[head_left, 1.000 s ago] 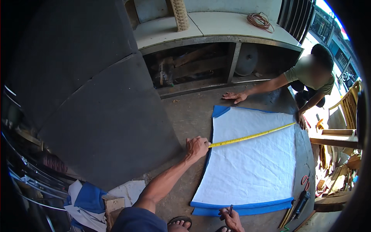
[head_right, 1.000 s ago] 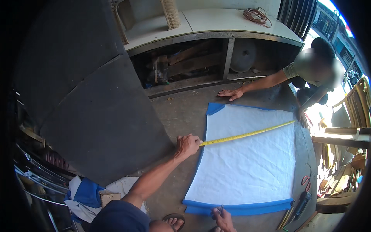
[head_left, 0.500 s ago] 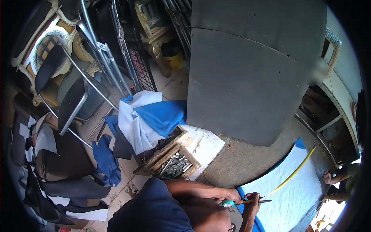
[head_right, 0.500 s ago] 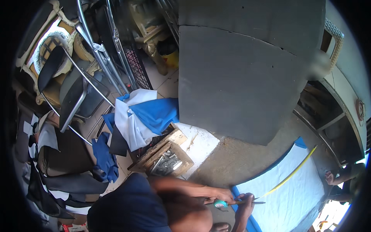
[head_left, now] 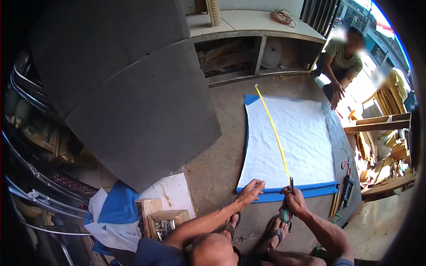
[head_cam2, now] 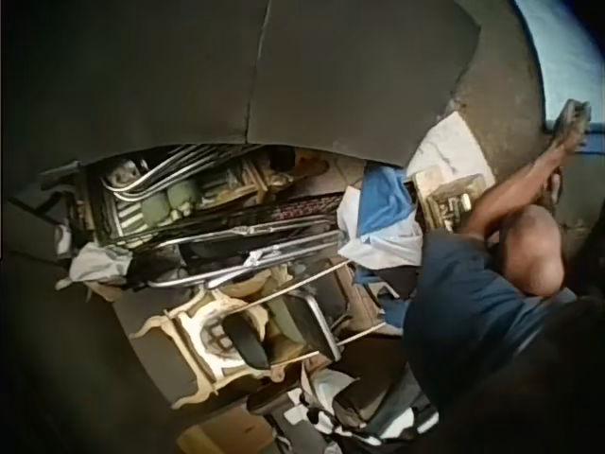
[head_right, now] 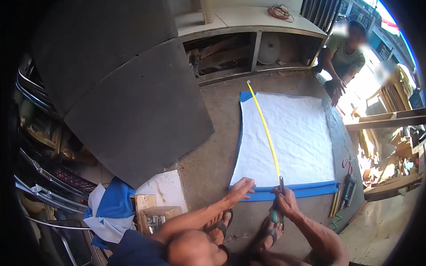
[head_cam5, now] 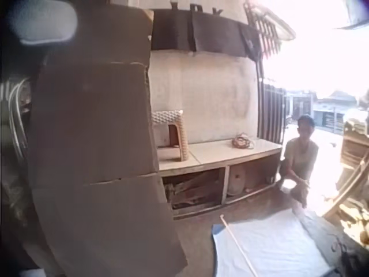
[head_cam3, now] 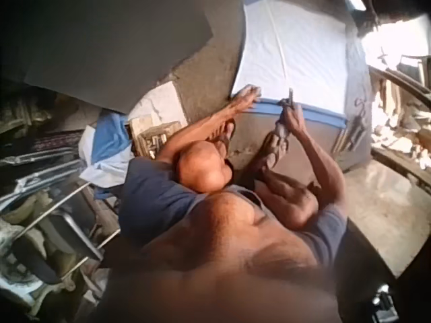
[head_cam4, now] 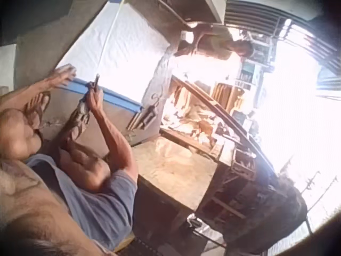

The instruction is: The person measures a piece of fabric with a measuring tape and marks it with a pen before cutting along the marked line with scissors.

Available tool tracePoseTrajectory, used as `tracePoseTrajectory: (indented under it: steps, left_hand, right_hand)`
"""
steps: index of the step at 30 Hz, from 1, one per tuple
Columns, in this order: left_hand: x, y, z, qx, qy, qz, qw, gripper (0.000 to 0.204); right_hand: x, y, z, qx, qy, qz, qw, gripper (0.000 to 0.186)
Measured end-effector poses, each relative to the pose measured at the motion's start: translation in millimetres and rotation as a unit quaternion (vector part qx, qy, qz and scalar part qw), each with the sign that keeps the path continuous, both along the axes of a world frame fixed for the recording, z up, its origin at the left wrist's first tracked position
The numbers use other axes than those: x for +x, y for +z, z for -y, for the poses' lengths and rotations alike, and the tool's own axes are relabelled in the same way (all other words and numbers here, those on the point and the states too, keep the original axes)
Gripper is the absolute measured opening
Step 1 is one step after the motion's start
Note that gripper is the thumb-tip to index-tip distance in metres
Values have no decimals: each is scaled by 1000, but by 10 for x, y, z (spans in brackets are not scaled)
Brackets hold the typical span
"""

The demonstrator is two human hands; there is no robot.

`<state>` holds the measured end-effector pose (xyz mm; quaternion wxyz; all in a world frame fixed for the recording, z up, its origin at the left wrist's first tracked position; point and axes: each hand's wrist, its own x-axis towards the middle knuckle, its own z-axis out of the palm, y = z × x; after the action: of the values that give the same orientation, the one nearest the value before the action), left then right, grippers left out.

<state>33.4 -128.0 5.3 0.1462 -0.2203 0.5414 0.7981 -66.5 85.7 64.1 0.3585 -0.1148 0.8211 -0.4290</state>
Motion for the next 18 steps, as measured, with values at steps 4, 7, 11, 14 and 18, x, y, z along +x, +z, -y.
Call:
tracePoseTrajectory:
  steps: [4,7,11,14,18]
  left_hand:
    - [-638,274,-276,-76,30,-29,996,49]
    - [-877,153,-208,-69,20,-19,997,33]
    - [-1034,-208,-109,-33,-25,-7,999,32]
    - [-1139,-702,42,-58,9,41,997,32]
    - [-1247,-1092,398,-51,9,101,994,29]
  right_hand:
    - [362,309,-47,164,28,-18,986,34]
    - [790,49,32,168,13,-68,983,27]
    - [1375,-159,144,42,-180,59,981,34]
    - [1991,-464,-29,3,-208,98,973,42]
    - [2763,-1145,-343,-8,-255,109,961,34]
